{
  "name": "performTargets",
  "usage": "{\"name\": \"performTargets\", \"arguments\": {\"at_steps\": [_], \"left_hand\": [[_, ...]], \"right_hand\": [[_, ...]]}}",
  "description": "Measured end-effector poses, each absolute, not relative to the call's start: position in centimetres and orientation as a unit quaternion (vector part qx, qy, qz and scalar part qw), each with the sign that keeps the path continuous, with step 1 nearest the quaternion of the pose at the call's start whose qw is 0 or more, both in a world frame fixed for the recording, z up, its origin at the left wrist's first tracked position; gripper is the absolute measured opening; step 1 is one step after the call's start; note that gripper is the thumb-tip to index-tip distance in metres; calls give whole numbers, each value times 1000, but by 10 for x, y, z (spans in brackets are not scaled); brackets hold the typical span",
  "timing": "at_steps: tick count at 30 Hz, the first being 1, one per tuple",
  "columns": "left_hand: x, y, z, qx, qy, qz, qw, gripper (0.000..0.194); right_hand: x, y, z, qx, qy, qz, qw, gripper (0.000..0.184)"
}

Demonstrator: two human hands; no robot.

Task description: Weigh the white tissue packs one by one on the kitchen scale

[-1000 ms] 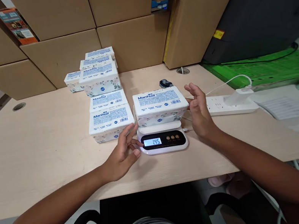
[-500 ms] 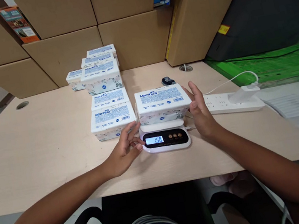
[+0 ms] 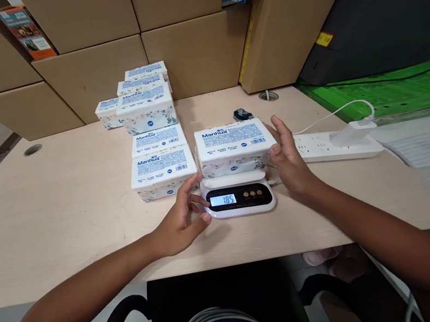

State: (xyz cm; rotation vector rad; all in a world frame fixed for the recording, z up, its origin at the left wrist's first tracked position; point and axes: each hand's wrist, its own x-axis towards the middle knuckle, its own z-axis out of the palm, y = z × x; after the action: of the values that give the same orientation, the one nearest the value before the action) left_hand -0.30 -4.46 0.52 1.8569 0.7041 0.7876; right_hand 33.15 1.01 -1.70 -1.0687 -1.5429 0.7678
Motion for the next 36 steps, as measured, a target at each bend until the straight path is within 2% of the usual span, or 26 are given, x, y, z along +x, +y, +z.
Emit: {"name": "performTargets", "arguments": {"at_steps": [15,36], "left_hand": [[-3,-46,10,807,275,309,422,98],[-3,-45,11,798,283,298,440,96]], "right_hand": [[330,10,-15,-460,-640,312,529,97],[331,11,-12,-452,-629,352,526,103]]}}
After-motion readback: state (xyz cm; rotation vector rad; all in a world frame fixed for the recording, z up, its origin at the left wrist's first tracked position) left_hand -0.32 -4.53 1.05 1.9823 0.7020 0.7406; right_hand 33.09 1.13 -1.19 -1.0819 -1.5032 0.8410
